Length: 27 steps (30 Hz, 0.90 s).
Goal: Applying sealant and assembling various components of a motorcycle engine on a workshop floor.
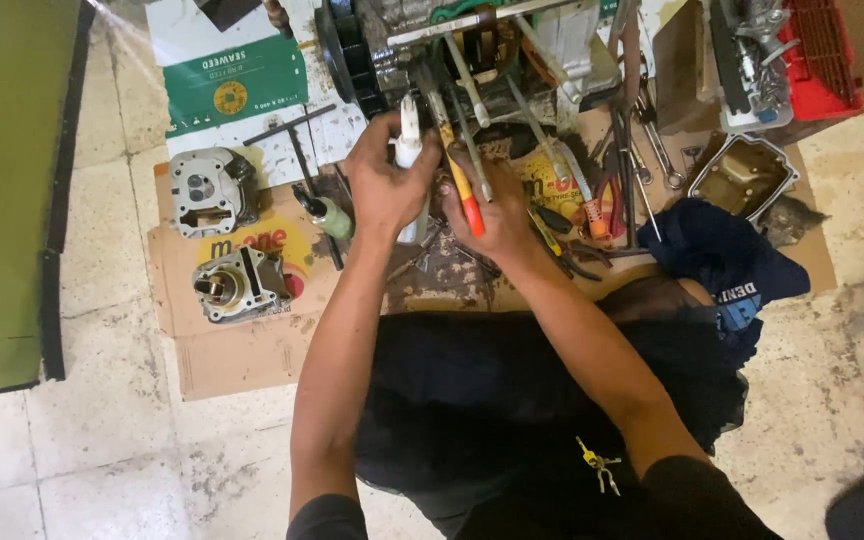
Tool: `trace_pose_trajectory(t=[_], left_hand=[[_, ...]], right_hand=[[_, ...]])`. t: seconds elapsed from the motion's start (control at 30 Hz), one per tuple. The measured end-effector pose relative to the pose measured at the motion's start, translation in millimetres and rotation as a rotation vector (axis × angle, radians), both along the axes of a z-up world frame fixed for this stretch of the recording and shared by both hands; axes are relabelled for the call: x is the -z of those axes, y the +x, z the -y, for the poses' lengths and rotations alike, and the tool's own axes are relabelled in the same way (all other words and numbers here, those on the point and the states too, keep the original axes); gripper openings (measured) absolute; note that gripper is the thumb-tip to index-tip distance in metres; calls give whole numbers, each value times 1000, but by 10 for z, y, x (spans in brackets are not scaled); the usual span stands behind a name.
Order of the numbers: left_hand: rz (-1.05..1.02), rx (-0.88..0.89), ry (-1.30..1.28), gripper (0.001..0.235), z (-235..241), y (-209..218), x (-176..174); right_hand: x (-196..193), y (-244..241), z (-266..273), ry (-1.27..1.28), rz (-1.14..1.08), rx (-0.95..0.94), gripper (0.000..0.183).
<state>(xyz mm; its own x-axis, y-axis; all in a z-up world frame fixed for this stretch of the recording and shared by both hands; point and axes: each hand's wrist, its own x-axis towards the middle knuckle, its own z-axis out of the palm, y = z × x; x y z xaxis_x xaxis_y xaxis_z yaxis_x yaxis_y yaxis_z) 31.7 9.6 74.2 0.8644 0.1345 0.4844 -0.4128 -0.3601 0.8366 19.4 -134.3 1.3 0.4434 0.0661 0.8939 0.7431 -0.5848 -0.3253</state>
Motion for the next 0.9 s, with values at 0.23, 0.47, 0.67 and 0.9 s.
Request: trace_pose_trajectory(t=[0.23,0.47,0.67,0.9], left_hand=[[-12,37,-83,10,-45,39,1],[-41,48,-74,20,51,63,-72],[-57,26,0,17,-28,6,-25],[-70,0,-35,15,50,11,-190]], right_hand=[[19,74,-118,138,65,94,32],[-247,-13,-107,85,-5,85,32],[198,-75,-1,240,-86,-4,23],[-44,-35,-126,409,-136,-119,24]])
